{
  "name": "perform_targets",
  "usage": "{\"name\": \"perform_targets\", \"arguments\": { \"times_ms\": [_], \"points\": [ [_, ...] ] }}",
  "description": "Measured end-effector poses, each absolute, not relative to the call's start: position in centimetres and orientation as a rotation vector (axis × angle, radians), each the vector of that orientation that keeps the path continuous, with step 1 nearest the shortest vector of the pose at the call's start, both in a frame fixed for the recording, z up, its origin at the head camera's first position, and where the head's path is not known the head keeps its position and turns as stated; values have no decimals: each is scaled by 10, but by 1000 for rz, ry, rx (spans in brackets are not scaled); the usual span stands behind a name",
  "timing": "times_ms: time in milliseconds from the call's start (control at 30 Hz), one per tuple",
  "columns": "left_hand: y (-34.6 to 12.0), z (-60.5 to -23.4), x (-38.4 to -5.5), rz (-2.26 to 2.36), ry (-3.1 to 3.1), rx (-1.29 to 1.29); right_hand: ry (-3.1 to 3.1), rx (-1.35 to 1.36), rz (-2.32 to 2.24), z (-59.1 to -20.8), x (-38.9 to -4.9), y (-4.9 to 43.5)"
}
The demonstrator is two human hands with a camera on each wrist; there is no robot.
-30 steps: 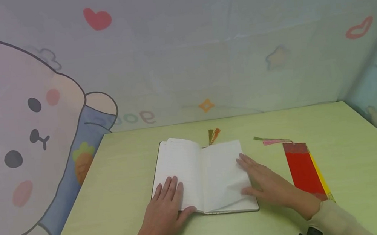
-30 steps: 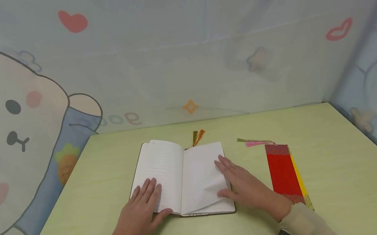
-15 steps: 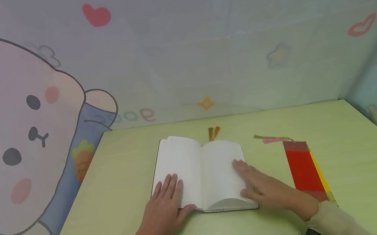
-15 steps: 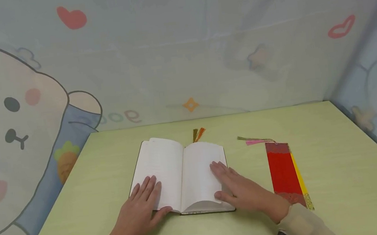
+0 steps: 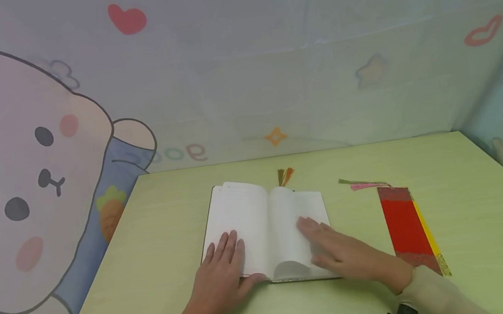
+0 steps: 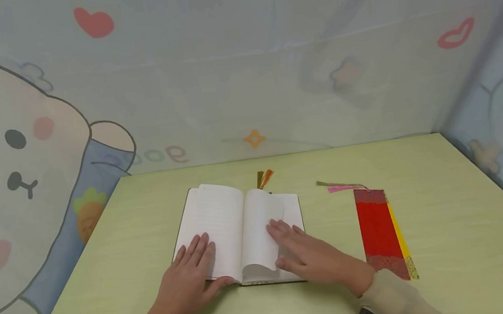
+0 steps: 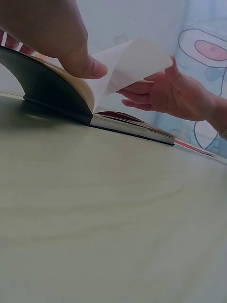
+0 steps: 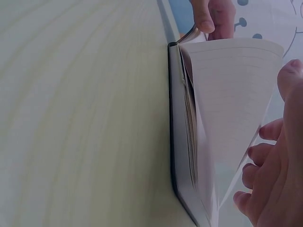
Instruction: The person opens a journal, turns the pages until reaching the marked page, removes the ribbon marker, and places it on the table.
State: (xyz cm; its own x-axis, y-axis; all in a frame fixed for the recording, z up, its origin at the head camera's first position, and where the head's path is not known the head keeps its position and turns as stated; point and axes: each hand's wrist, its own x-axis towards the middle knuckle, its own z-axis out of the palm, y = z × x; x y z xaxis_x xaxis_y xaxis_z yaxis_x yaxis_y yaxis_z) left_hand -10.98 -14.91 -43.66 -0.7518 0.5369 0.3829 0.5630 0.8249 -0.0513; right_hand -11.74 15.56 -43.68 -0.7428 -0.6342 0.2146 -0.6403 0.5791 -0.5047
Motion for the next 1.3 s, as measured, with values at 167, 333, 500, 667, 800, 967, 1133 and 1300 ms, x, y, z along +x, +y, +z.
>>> {"name": "perform_targets", "arguments": {
  "times_ms": [167,333,500,667,800,967,1133,1300],
  "points": [
    [-146,-435,-111,-91,-2610,-809,-2788,1139,871,-436,-118,151],
    [-142,-432,-111,-91,-2588,-778,-2805,1155,858,-434,-119,146],
    [-139,-430,-111,-101,-2582,-742,-2812,1152,832,-433,-118,144],
    [-137,-431,-113,-109,-2547,-733,-2803,1130,833,-432,-117,144],
    [-136,-432,-114,-129,-2500,-744,-2775,1095,841,-432,-116,147],
    [-136,-435,-116,-200,-2412,-757,-2716,1050,820,-434,-116,151],
    [-137,-437,-116,-308,-2320,-777,-2714,1007,810,-434,-115,153],
    [-137,-438,-119,-358,-2230,-802,-2738,982,852,-435,-114,155]
  ]
}}
